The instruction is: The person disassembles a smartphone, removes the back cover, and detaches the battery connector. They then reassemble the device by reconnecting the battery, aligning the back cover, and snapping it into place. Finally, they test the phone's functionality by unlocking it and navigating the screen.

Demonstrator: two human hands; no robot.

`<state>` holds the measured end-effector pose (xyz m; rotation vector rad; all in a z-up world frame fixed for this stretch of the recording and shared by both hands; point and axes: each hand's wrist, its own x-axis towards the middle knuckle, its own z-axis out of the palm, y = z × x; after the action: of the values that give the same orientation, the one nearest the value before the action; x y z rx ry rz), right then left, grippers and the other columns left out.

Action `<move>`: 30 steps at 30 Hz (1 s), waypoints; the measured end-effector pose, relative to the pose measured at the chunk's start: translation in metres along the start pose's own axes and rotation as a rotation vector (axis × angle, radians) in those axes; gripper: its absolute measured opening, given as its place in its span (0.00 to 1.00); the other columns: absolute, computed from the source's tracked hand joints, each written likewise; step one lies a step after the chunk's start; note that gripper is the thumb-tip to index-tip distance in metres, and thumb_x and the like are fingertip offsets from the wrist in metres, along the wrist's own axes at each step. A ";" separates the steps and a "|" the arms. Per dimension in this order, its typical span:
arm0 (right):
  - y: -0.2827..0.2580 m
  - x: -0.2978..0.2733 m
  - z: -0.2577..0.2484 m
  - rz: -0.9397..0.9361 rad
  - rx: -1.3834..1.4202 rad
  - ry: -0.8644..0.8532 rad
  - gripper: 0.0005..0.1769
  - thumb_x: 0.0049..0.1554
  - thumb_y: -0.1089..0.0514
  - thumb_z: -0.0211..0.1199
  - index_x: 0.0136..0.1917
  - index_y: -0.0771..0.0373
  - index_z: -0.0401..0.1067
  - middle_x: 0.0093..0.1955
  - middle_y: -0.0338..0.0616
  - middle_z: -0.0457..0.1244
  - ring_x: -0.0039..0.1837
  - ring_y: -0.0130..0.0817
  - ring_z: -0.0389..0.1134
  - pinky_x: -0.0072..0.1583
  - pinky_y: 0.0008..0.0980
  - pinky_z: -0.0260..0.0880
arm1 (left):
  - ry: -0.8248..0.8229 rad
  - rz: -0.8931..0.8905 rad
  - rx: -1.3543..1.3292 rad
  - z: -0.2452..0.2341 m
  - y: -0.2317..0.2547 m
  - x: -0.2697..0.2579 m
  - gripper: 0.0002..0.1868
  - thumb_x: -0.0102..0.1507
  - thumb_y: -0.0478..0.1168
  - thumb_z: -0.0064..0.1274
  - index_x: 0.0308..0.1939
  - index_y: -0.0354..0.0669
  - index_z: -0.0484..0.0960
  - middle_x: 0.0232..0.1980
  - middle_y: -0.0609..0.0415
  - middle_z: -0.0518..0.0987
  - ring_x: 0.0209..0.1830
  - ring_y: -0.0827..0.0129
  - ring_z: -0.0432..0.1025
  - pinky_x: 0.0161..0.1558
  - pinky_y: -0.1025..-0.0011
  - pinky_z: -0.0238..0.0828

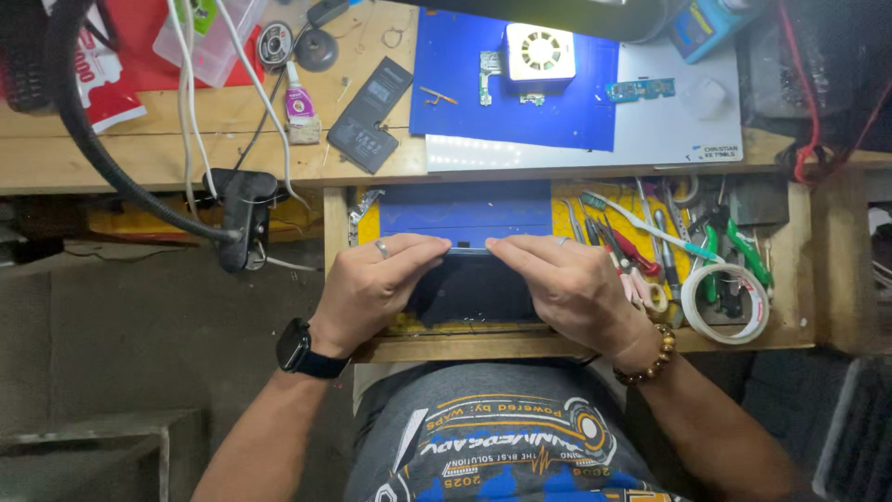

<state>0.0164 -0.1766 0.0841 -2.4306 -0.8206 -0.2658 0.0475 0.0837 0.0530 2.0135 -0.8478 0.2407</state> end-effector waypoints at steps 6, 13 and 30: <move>-0.007 0.007 0.004 -0.034 -0.009 0.084 0.14 0.53 0.67 0.69 0.54 0.66 0.75 0.52 0.50 0.69 0.52 0.47 0.73 0.53 0.40 0.74 | 0.001 -0.020 0.022 0.001 0.002 -0.002 0.10 0.63 0.33 0.61 0.49 0.42 0.84 0.46 0.51 0.85 0.43 0.60 0.81 0.42 0.67 0.78; -0.014 0.013 0.018 -0.029 -0.040 0.159 0.13 0.54 0.64 0.73 0.52 0.67 0.76 0.51 0.48 0.70 0.49 0.44 0.73 0.48 0.38 0.72 | 0.022 -0.052 0.069 0.002 0.007 -0.003 0.09 0.63 0.36 0.62 0.48 0.44 0.85 0.45 0.53 0.85 0.41 0.61 0.81 0.40 0.67 0.78; -0.015 0.010 0.020 0.010 -0.020 0.201 0.10 0.54 0.66 0.72 0.50 0.66 0.77 0.51 0.47 0.71 0.47 0.40 0.74 0.46 0.35 0.72 | 0.077 -0.162 -0.137 0.008 0.002 -0.007 0.16 0.62 0.36 0.64 0.52 0.38 0.83 0.49 0.49 0.84 0.47 0.62 0.81 0.47 0.71 0.78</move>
<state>0.0149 -0.1502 0.0775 -2.3781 -0.7194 -0.5075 0.0400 0.0803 0.0462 1.9198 -0.6324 0.1626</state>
